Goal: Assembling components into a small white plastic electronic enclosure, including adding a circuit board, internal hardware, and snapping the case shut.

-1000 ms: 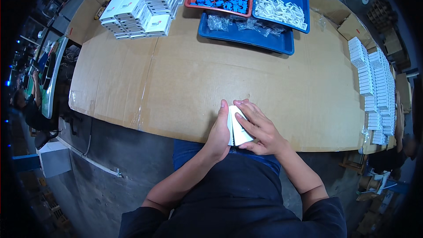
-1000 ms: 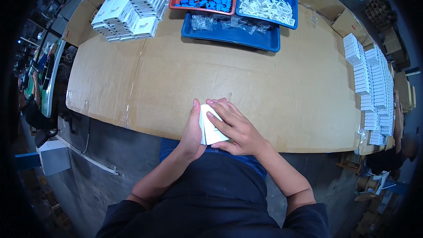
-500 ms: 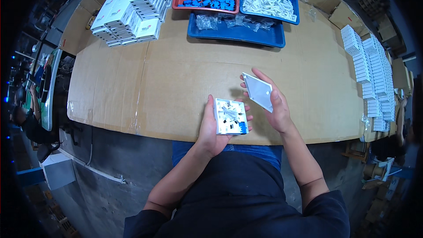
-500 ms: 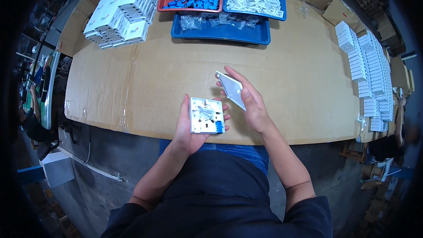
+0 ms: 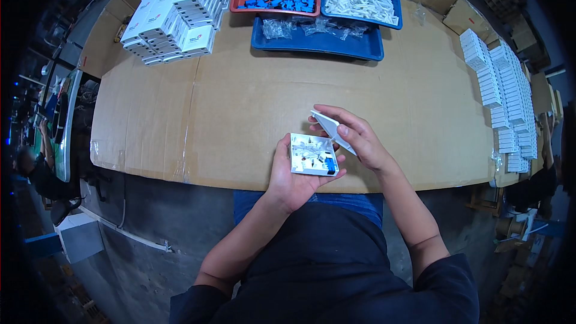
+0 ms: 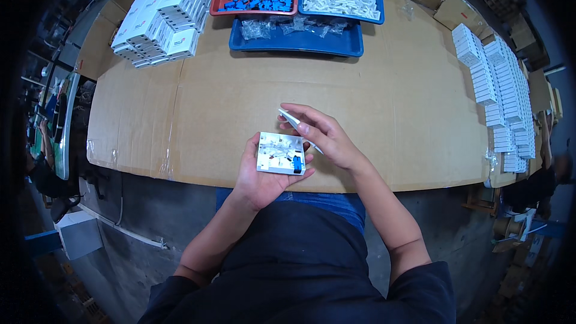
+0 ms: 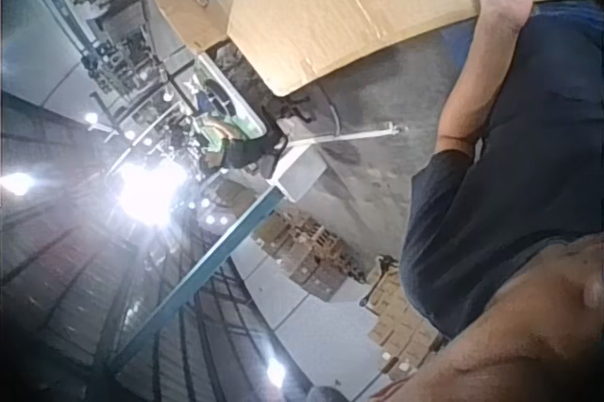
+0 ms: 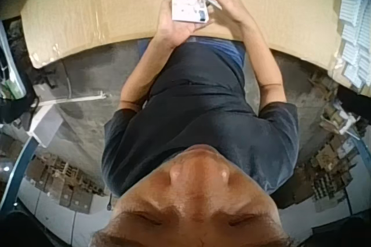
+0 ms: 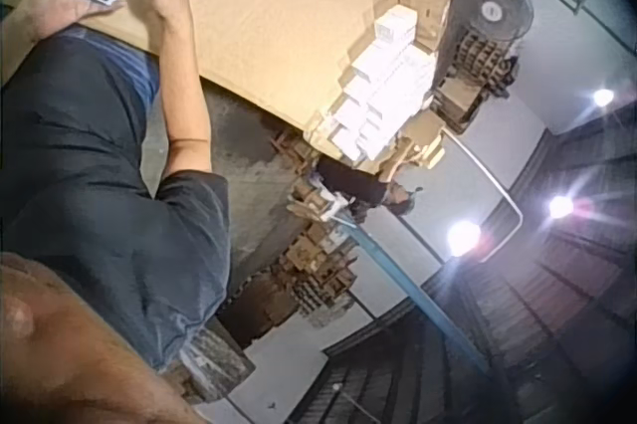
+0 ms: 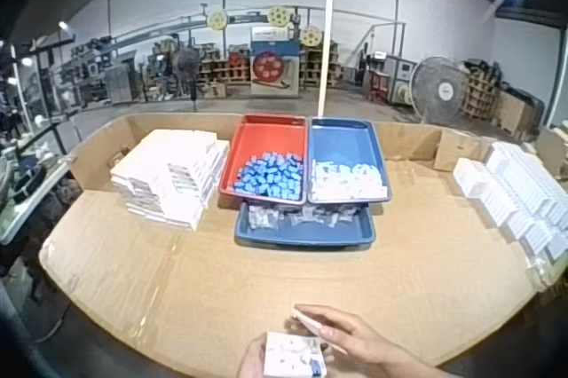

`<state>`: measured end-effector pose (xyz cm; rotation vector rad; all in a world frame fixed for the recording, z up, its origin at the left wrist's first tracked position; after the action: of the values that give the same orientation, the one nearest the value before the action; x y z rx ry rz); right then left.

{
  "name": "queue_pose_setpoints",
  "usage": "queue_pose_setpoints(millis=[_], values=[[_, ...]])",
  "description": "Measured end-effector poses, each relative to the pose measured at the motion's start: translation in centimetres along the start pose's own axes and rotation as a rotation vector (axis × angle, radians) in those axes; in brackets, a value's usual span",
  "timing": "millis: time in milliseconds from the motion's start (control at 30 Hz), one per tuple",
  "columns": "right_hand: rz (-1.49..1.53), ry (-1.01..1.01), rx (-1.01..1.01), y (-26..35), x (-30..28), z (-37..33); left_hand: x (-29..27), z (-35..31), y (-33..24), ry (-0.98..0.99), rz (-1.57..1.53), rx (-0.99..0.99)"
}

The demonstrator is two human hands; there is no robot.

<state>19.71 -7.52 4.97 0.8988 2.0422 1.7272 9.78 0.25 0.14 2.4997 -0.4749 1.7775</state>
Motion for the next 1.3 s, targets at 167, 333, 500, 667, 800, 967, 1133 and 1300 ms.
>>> queue_pose_setpoints(millis=[167, 333, 500, 667, 800, 967, 1133, 1300], values=[[-0.029, -0.016, -0.001, -1.2, -0.3, 0.2, 0.3, -0.2, 0.3, -0.113, 0.004, 0.016], [-0.076, 0.040, 0.039, -1.2, 0.3, 0.1, 0.0, -0.1, 0.3, -0.127, 0.010, 0.050], [-0.095, 0.064, -0.032, -1.9, 0.6, 0.2, -0.3, 0.1, 0.5, -0.138, 0.048, 0.058], [-0.191, 0.074, -0.044, -2.1, 1.1, 0.2, -0.6, 0.1, 0.7, -0.102, 0.108, 0.043], [-0.245, 0.095, -0.028, -2.1, 1.6, 0.2, -0.5, 0.1, 0.7, -0.116, 0.126, 0.040], [-0.271, 0.083, 0.052, -2.3, 1.9, 0.5, -1.1, 0.3, 0.6, -0.118, 0.110, 0.073], [-0.272, 0.075, 0.143, -2.9, 1.8, 0.7, -2.0, 0.7, 0.7, -0.129, 0.054, 0.065], [-0.264, 0.051, 0.075, -3.8, 1.6, 1.3, -2.4, 0.4, 0.7, -0.172, 0.036, 0.069]])
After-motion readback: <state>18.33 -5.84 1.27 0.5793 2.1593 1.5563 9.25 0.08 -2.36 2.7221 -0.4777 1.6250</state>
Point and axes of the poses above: each hand's wrist, its own z-axis towards the middle knuckle, its own x-axis out of the palm, y = z × x, the point moved 8 cm from there along z, towards the middle knuckle, and after that the axes turned 6 degrees about x, right-handed, at the moved point
